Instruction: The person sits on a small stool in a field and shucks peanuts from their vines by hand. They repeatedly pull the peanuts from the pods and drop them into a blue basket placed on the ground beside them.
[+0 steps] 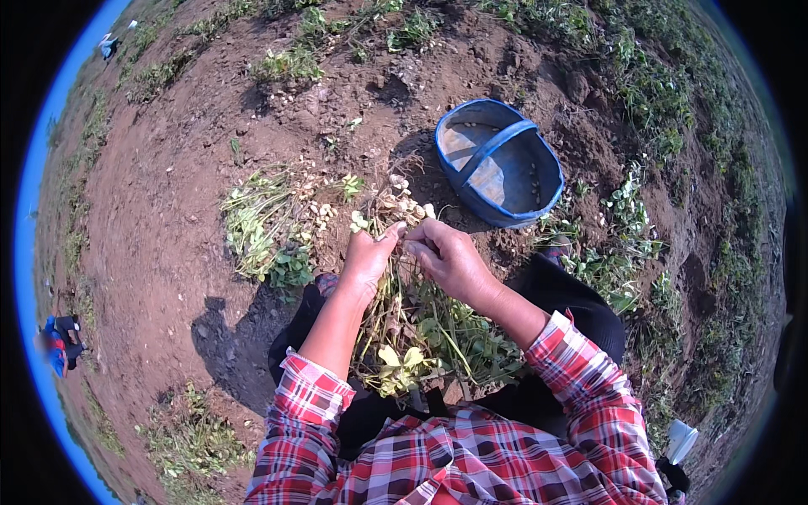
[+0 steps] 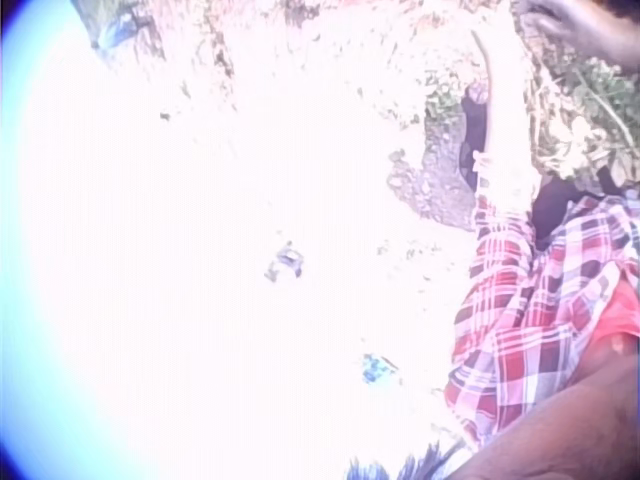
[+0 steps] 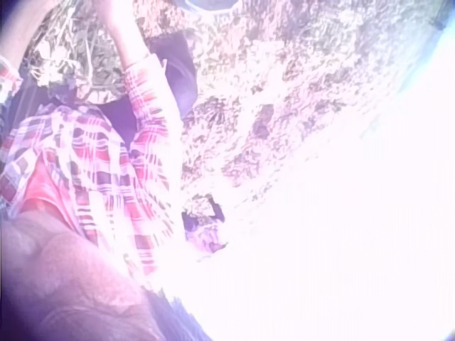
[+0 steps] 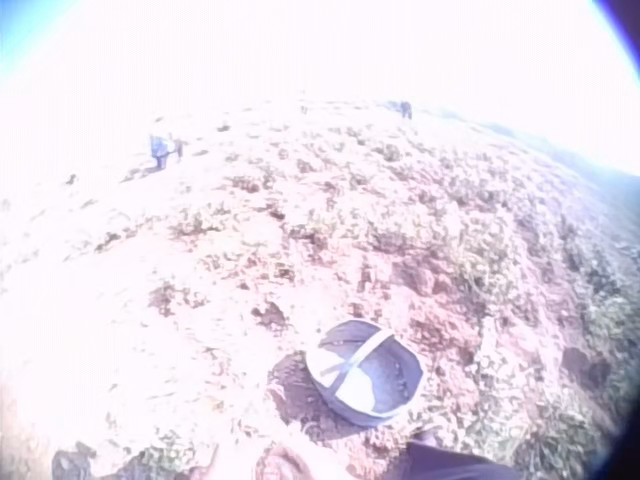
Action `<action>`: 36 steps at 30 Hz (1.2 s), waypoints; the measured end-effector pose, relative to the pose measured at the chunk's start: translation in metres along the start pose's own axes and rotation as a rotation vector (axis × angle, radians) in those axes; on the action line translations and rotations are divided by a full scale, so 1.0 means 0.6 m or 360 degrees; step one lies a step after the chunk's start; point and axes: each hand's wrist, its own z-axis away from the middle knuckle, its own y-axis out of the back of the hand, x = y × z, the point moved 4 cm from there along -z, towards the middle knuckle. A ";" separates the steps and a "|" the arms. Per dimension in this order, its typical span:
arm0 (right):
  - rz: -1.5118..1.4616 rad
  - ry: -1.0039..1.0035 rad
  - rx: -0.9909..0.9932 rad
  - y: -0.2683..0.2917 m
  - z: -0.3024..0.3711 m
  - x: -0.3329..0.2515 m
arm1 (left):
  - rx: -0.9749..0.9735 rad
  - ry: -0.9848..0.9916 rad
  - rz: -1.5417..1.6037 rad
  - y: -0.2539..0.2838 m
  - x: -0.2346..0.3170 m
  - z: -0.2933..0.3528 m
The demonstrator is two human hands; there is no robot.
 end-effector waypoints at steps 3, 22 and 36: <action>-0.0206 -0.0003 0.0010 -0.003 -0.002 0.006 | -0.0004 0.0042 -0.0028 -0.003 0.000 0.000; 0.0729 0.0295 0.0000 0.080 0.007 -0.054 | 0.0074 0.0112 0.0086 -0.010 -0.009 -0.011; 0.0516 0.0456 -0.0130 0.012 -0.014 -0.033 | -0.0122 -0.0049 0.0095 -0.017 -0.007 0.001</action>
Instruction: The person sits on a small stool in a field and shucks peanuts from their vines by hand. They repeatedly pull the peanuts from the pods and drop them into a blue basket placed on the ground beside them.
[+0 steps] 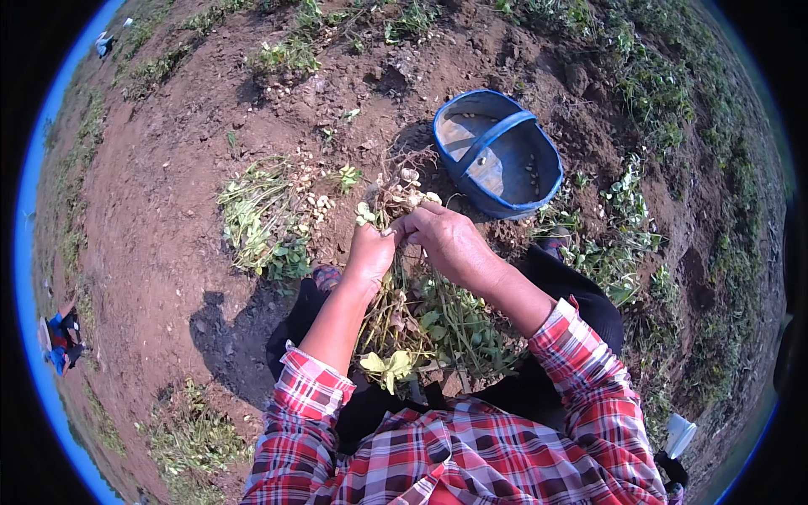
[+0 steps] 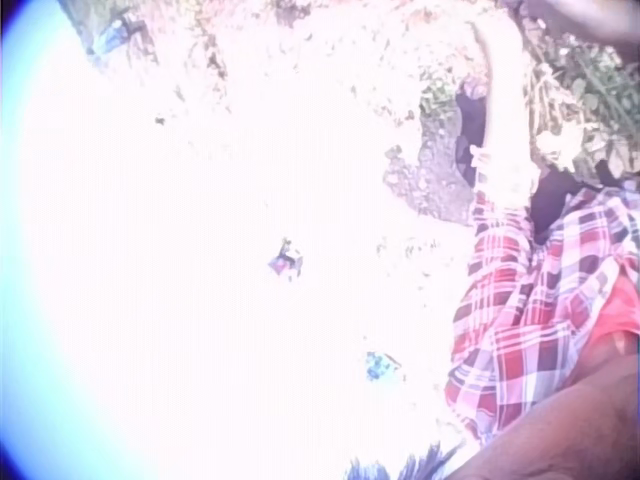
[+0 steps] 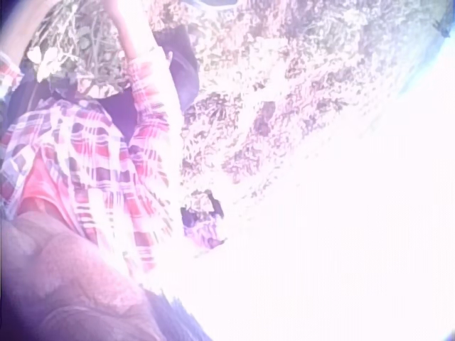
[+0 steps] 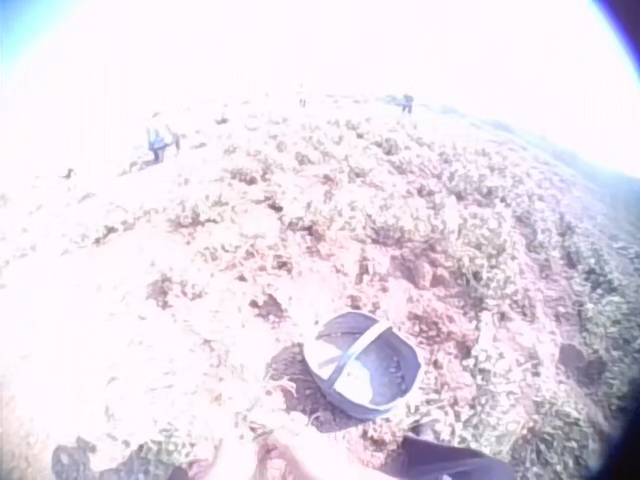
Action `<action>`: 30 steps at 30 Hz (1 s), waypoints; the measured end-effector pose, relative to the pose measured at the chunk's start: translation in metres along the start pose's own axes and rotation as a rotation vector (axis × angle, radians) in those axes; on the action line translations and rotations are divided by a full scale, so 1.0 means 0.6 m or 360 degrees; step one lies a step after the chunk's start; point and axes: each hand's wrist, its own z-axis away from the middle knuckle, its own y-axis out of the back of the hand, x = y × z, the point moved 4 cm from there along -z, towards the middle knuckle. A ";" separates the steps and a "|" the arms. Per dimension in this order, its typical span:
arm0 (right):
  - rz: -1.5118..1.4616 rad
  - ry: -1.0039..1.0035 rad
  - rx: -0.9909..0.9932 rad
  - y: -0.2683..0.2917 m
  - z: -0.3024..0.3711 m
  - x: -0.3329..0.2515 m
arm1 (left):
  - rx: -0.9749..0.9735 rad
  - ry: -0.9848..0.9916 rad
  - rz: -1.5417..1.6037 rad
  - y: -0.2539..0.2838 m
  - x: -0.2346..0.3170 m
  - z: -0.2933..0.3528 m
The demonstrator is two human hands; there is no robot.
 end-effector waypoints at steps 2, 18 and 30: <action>-0.0087 -0.0012 0.0034 0.008 0.002 0.000 | -0.0031 -0.0108 0.0000 0.001 -0.011 -0.006; 0.0213 -0.0117 -0.0013 0.026 0.024 -0.030 | 0.0424 0.0019 -0.0104 0.045 0.013 -0.009; -0.0182 -0.0152 -0.0173 -0.027 0.021 -0.031 | 0.0650 0.0170 -0.0149 0.076 -0.006 -0.016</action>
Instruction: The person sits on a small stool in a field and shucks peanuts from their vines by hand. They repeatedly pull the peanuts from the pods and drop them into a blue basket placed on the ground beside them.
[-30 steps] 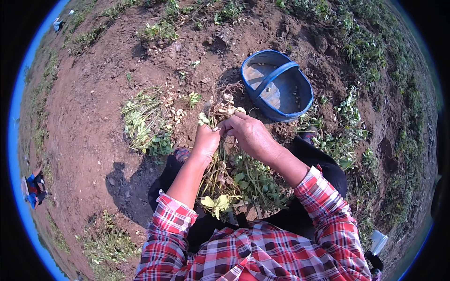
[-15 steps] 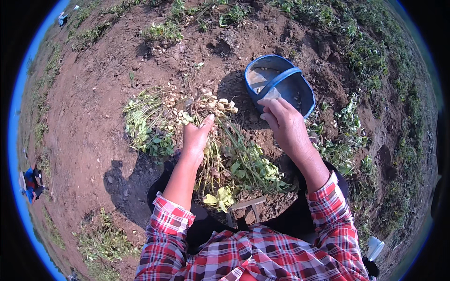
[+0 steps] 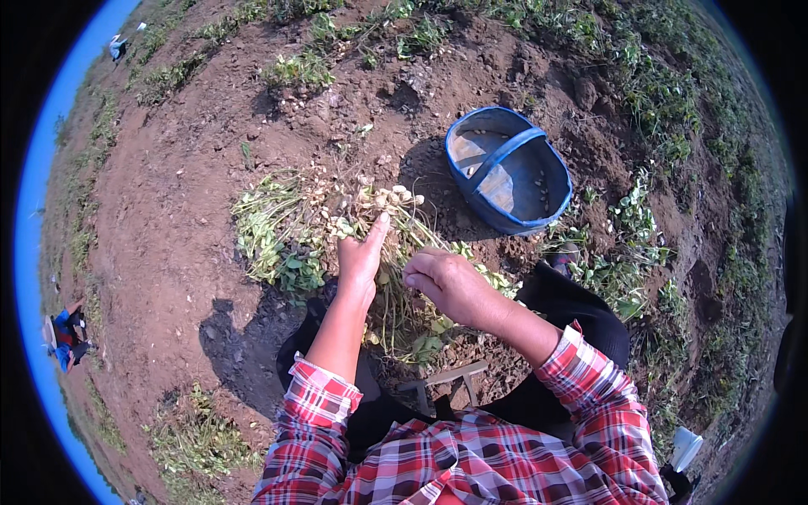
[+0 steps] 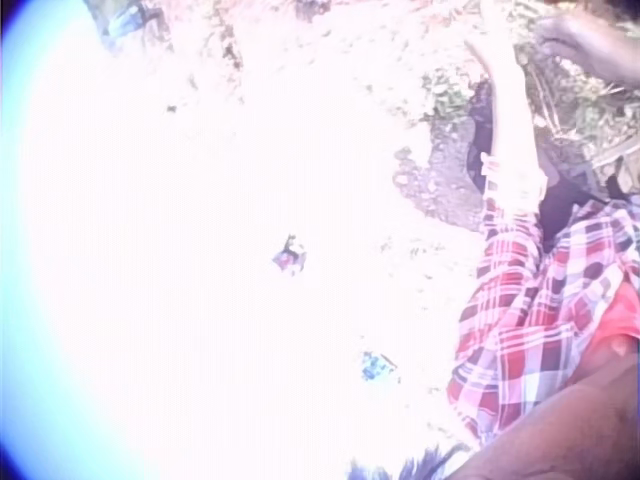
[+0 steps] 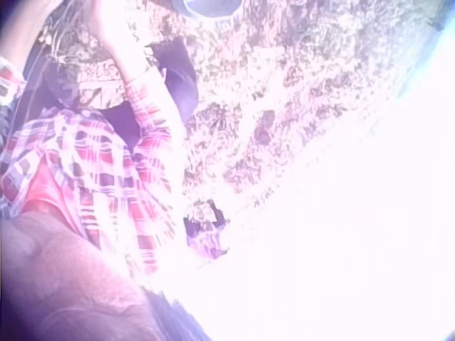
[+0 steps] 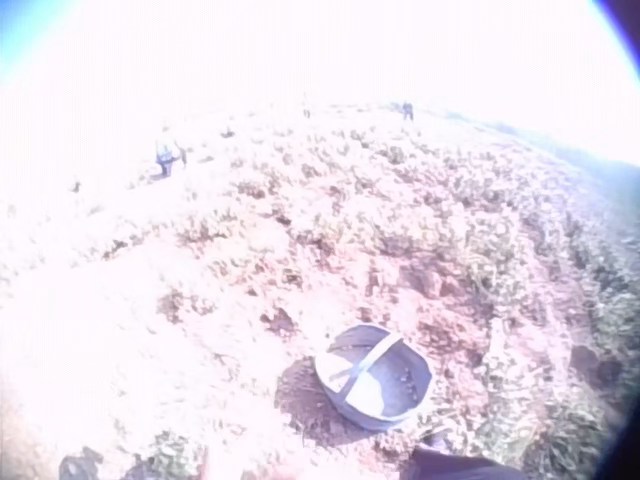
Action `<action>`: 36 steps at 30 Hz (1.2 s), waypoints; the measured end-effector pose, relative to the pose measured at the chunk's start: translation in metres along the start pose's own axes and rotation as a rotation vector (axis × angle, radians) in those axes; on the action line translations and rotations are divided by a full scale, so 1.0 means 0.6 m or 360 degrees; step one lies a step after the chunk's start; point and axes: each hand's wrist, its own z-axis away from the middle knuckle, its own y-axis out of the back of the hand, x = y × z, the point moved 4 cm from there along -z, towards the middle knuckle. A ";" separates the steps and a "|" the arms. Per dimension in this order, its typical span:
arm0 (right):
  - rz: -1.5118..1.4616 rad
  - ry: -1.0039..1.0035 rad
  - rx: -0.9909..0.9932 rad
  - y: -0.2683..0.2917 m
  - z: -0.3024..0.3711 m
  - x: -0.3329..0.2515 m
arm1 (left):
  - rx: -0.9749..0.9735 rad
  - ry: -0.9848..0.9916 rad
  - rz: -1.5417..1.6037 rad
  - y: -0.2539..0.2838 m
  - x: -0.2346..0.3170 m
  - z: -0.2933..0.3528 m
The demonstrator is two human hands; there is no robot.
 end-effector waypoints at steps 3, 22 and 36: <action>0.0201 0.0016 -0.0072 0.001 0.013 0.001 | -0.0052 -0.0107 0.0153 -0.008 0.004 0.002; 0.0375 -0.0129 0.0372 0.136 0.024 0.015 | -0.0159 0.0055 -0.0027 -0.033 -0.001 0.013; -0.0179 -0.0303 0.0128 0.035 -0.016 0.051 | -0.0388 -0.0027 0.0190 -0.034 -0.011 0.023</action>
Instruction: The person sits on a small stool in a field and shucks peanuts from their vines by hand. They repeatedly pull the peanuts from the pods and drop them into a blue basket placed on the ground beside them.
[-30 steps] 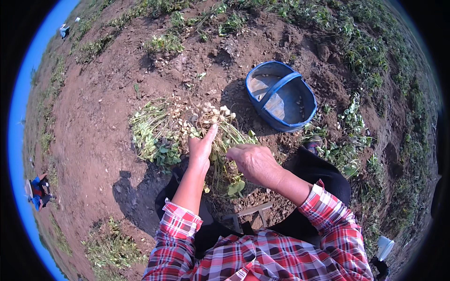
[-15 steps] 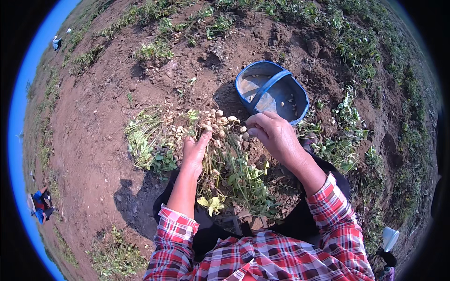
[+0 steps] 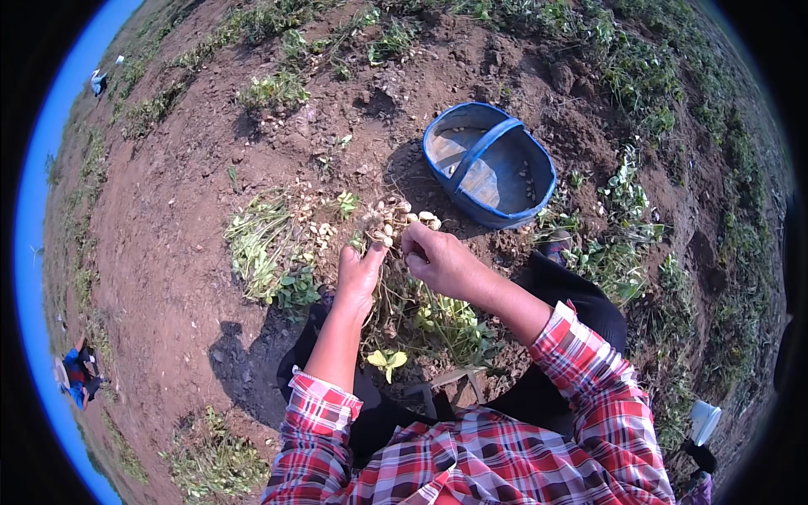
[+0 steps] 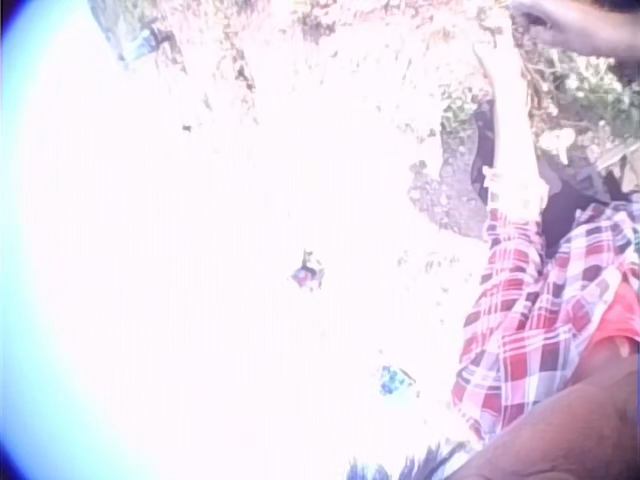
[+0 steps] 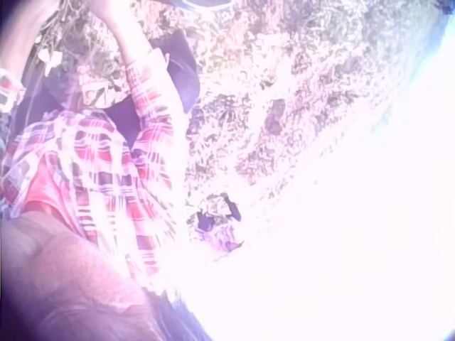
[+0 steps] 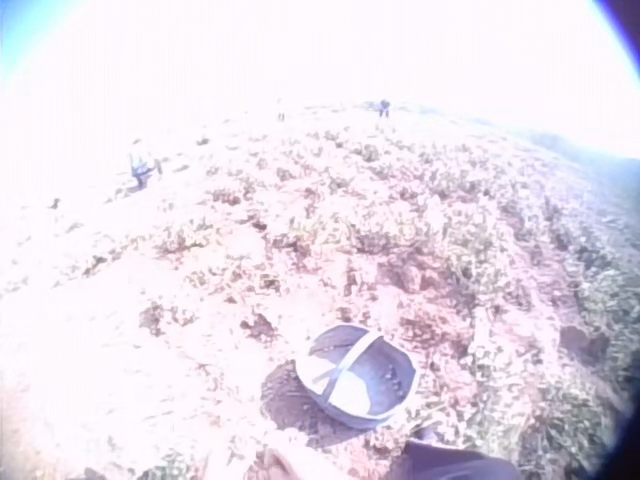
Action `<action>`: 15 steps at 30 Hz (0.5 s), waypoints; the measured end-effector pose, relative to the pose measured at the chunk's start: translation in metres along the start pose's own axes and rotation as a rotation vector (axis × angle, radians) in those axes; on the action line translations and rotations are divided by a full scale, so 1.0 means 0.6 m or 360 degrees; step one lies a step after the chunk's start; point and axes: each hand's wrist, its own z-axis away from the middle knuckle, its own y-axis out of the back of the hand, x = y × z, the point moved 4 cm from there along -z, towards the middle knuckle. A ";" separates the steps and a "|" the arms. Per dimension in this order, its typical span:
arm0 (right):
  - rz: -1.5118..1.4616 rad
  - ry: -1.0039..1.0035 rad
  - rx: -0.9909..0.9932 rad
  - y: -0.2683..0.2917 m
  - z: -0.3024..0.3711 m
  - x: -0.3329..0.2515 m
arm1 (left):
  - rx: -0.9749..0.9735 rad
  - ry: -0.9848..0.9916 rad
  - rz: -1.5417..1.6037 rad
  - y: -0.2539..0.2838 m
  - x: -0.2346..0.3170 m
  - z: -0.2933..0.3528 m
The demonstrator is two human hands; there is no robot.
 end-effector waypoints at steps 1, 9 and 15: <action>-0.0011 -0.0040 -0.0036 0.001 -0.002 0.003 | 0.0005 -0.0010 -0.0017 -0.003 0.004 0.004; -0.0036 -0.0024 -0.0165 -0.004 0.001 0.010 | -0.0262 -0.0146 0.0091 -0.009 0.003 0.008; -0.0109 -0.0188 -0.0170 -0.014 0.018 0.003 | -0.0182 0.0031 0.0301 0.010 -0.007 -0.009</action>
